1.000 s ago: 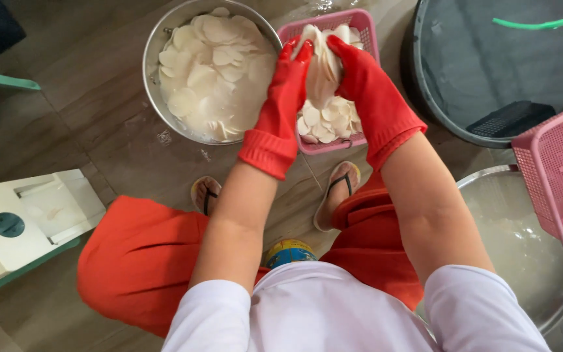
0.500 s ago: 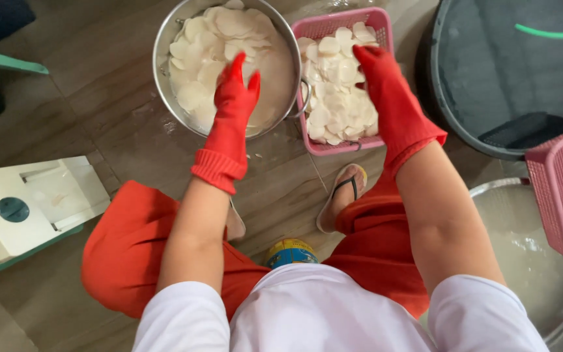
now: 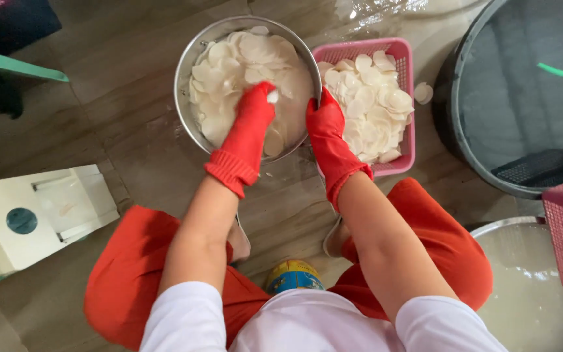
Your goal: The person uses a manual mandoline slicer to slice white vegetable pieces into thin rounds, collecting them in a metal bowl. They then transfer the sliced pieces by hand into a pink plastic basket.
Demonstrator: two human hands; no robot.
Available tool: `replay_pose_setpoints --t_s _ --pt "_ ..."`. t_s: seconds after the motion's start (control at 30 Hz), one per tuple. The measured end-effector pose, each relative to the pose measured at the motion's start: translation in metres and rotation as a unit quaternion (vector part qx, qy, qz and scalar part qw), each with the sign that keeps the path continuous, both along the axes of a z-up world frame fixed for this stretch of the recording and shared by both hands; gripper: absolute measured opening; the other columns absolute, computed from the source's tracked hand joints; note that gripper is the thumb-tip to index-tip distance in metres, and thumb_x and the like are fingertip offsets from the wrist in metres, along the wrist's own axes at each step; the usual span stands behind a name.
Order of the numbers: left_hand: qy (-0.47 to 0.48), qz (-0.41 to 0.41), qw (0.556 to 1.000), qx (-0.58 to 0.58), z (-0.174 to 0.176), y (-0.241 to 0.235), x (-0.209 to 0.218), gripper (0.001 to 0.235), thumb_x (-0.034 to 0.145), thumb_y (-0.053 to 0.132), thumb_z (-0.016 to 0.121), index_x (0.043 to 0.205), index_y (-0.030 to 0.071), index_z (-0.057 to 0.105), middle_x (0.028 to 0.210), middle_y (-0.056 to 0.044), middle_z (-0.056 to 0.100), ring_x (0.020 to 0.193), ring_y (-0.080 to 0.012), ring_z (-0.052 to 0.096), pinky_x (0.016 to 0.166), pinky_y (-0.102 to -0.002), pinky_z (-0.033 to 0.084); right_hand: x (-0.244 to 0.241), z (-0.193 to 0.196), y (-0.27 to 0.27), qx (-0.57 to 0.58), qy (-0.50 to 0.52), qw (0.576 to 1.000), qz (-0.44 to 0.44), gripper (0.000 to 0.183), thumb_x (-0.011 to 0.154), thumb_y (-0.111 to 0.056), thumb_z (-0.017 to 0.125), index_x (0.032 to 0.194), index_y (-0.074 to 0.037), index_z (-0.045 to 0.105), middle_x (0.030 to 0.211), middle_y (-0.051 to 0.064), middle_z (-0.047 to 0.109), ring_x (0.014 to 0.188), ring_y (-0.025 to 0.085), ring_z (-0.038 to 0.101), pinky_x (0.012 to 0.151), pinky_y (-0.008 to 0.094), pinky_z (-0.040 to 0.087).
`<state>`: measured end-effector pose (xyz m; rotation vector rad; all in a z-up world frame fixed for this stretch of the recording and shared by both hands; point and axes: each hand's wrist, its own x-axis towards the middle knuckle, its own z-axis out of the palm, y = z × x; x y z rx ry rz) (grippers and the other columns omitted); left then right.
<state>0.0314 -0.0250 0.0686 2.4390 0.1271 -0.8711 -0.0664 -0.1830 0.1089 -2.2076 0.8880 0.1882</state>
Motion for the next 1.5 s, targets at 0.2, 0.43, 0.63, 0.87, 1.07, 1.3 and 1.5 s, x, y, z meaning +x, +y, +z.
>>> replay_pose_setpoints --t_s 0.2,0.43,0.63,0.87,1.07,1.3,1.5 --pt "-0.149 -0.290 0.927 0.186 0.102 -0.021 0.068 0.060 0.096 0.039 0.069 0.151 0.045 0.045 0.162 -0.007 0.037 0.151 -0.0437 0.024 0.116 -0.073 0.025 -0.007 0.017 0.004 0.015 -0.031 0.999 -0.039 0.047 0.101 -0.033 0.058 0.147 -0.026 0.056 0.126 0.012 0.073 0.120 0.036 0.069 0.105 0.050 0.056" --pt "0.023 -0.257 0.935 0.242 0.099 -0.034 0.065 0.082 0.093 0.035 0.070 0.162 0.045 0.028 0.174 0.002 0.017 0.156 -0.0418 0.018 0.121 -0.065 0.033 -0.012 0.012 0.003 0.108 -0.101 0.987 -0.065 0.047 0.102 -0.039 0.062 0.147 -0.027 0.056 0.131 0.009 0.071 0.122 0.029 0.068 0.106 0.043 0.056" --pt "0.056 -0.223 0.947 0.223 -0.179 0.013 0.070 0.072 0.098 0.040 0.053 0.165 0.034 0.027 0.172 -0.007 0.021 0.148 -0.0531 0.031 0.105 -0.081 0.035 -0.030 -0.071 -0.128 0.232 -0.282 0.908 -0.205 0.047 0.108 -0.035 0.062 0.141 -0.002 0.059 0.130 0.028 0.067 0.122 0.037 0.064 0.104 0.046 0.054" --pt "0.035 -0.340 0.922 0.181 0.042 0.038 -0.019 0.069 0.096 0.034 0.053 0.161 0.046 0.034 0.143 -0.009 0.061 0.128 -0.0409 0.062 0.094 -0.071 0.051 -0.087 -0.242 -0.345 -0.022 -0.059 0.983 -0.171 0.041 0.097 -0.033 0.075 0.136 -0.027 0.065 0.127 0.006 0.072 0.116 0.022 0.069 0.102 0.033 0.057" --pt "-0.014 -0.333 0.931 0.149 0.094 0.065 -0.054 0.065 0.103 0.039 0.047 0.165 0.027 0.029 0.113 -0.020 0.069 0.108 -0.0455 0.068 0.093 -0.059 0.058 -0.026 -0.045 -0.295 -0.027 0.242 0.968 -0.058 0.063 0.108 -0.034 0.053 0.162 -0.007 0.036 0.168 0.014 0.034 0.155 0.026 0.031 0.132 0.036 0.016" --pt "-0.158 -0.366 0.906 0.143 -0.013 0.069 -0.078 0.084 0.088 0.033 0.065 0.164 0.028 0.030 0.124 -0.020 0.054 0.119 -0.0460 0.056 0.092 -0.079 0.047 0.047 -0.010 -0.286 0.135 0.245 0.930 -0.236 0.060 0.113 -0.037 0.022 0.164 -0.005 0.026 0.173 -0.001 0.024 0.159 0.015 0.012 0.128 0.017 0.002" --pt "0.055 -0.199 0.931 0.300 -0.017 0.035 -0.063 0.051 0.103 0.048 0.047 0.142 0.016 0.060 0.128 -0.016 0.065 0.117 -0.0406 0.061 0.097 -0.058 0.049 -0.027 -0.216 -0.351 0.094 0.180 0.933 -0.297 0.074 0.101 -0.080 0.035 0.158 -0.032 0.039 0.163 -0.008 0.042 0.150 0.015 0.040 0.126 0.036 0.026"
